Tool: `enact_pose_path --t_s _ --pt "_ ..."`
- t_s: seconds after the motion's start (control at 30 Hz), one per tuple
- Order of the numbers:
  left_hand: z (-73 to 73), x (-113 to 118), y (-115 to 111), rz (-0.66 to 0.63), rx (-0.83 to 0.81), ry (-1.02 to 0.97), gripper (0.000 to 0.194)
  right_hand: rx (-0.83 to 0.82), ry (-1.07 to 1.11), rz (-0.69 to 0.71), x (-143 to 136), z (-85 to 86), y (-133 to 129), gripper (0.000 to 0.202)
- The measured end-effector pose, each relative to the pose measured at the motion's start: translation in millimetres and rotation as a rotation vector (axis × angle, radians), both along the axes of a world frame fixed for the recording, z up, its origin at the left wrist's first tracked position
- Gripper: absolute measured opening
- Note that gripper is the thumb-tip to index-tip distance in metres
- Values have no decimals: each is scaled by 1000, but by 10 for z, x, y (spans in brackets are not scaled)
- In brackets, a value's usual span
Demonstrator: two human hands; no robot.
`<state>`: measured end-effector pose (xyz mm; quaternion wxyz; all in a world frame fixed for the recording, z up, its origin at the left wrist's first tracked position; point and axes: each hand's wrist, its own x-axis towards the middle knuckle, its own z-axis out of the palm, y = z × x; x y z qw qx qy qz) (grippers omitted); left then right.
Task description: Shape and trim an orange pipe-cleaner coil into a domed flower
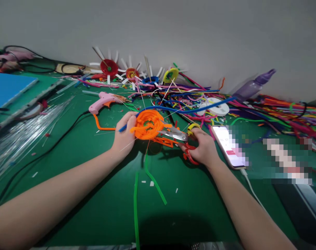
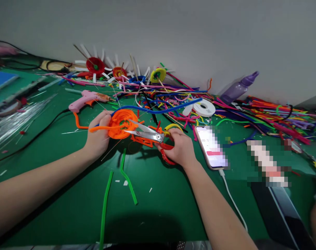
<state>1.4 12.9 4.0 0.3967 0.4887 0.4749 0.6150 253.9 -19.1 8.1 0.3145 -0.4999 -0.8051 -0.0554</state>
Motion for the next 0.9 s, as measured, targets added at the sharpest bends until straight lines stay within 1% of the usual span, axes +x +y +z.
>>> enact_pose_path --t_s 0.1,0.2,0.27,0.43,0.53,0.7,0.8,0.9 --pt "7 8 -13 -24 -8 10 18 96 -21 -17 -27 -6 -11 32" --pt "-19 12 -15 -65 -27 10 18 168 -62 -37 -64 15 -28 32" --pt "-51 11 -7 -75 -40 3 19 196 -102 -68 -83 40 -42 30" --pt "-133 -2 33 -62 -39 -18 20 252 -150 -208 -94 84 -70 30" --pt "-148 -9 46 -39 -33 -25 20 254 -161 -229 -83 89 -73 30" --pt "-95 11 16 -81 -37 -22 17 308 -230 -225 -104 102 -80 31" --pt "-41 41 -20 -110 -54 -39 15 294 -245 -214 -139 130 -83 35" --pt "8 72 -50 -102 -91 -68 13 298 -269 -216 -145 157 -75 39"
